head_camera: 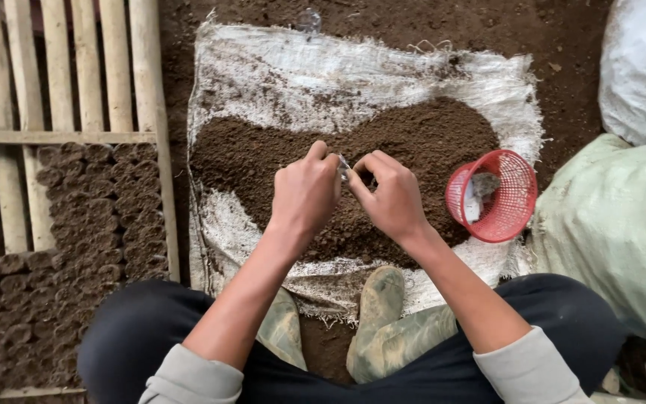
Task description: Filling small plastic bags with soil and organizing them into a wooden tray for seedling preparation.
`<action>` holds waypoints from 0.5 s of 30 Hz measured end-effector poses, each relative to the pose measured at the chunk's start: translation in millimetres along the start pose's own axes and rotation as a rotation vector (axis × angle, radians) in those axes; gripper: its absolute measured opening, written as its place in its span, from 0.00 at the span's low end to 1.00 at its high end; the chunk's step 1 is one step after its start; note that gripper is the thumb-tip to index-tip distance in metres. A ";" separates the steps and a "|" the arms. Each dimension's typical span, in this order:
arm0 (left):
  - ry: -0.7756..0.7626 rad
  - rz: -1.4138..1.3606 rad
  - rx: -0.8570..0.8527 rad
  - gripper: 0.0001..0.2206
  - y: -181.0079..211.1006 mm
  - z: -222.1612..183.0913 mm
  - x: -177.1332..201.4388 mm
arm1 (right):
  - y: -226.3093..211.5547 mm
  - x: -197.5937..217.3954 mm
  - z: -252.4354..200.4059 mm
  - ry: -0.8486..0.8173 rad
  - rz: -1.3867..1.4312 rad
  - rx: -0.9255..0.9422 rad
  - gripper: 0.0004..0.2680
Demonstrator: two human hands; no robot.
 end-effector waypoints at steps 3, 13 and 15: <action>0.013 -0.027 0.077 0.07 -19.4 -2.4 -10.5 | 12.6 -21.0 1.7 0.002 0.006 -0.032 0.09; 0.019 -0.044 0.145 0.06 -40.6 2.4 2.3 | 16.5 -56.7 13.4 0.095 0.106 -0.011 0.08; 0.011 -0.072 0.117 0.06 -41.8 0.9 3.8 | 22.1 -60.9 13.8 0.127 0.216 -0.041 0.07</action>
Point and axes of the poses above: each hand's wrist, its own z-axis towards the middle knuckle, its own x-axis out of the back of the hand, y = z × x, the point moved 9 cm from there along z, towards the middle knuckle, and after that the axes turned 11 degrees about x, right-handed, at the moved point
